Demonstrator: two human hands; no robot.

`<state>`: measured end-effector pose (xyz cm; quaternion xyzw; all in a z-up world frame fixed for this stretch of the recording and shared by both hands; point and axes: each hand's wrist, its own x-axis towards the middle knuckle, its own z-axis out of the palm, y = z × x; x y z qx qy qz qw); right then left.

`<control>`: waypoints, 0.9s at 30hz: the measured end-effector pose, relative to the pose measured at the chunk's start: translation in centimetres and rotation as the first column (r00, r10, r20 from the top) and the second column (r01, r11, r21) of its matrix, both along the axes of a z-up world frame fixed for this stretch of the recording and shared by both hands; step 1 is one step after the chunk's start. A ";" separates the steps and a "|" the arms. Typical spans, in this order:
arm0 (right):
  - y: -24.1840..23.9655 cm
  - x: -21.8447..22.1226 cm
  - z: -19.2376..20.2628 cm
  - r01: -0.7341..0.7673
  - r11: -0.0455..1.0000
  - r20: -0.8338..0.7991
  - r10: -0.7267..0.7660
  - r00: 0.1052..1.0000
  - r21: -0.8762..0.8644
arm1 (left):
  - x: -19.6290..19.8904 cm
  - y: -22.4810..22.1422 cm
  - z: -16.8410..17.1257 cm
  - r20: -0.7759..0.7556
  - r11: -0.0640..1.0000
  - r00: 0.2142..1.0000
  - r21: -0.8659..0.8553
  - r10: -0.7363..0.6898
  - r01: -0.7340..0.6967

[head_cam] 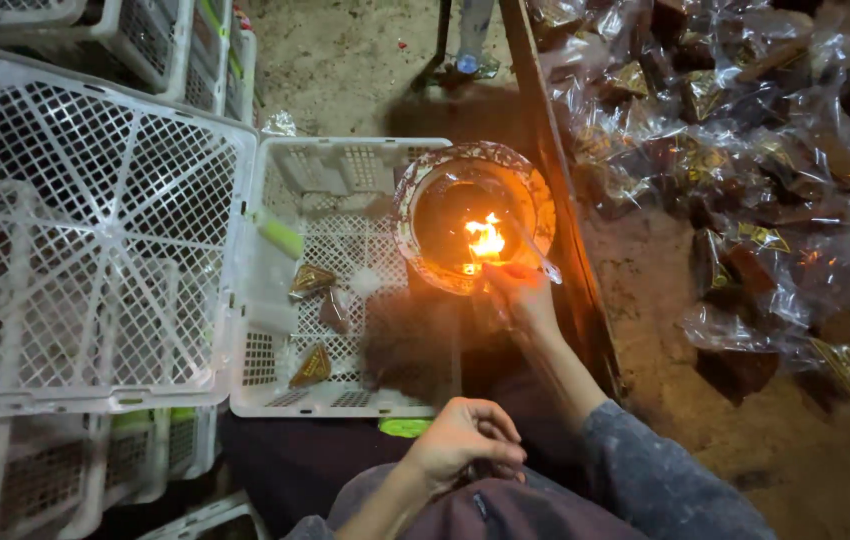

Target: Sealing plastic bags containing food items by passing the edges over a candle flame

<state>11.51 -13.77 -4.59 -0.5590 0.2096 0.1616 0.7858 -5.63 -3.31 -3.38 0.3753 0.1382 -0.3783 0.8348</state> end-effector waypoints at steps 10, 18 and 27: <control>-2.2 -4.3 -3.7 0.043 0.994 -0.030 -0.047 0.998 -0.101 | 5.2 -1.1 -4.1 -0.364 0.807 0.787 -0.140 0.498 -0.574; -2.2 -5.1 -1.7 -0.102 0.990 0.066 0.108 0.992 -0.095 | 3.2 -1.6 -5.6 0.253 0.738 0.743 0.131 0.620 -0.661; -21.5 2.9 1.0 0.470 0.269 0.542 0.406 0.736 -0.840 | 2.7 8.8 -11.2 0.103 0.495 0.673 0.600 0.732 -0.629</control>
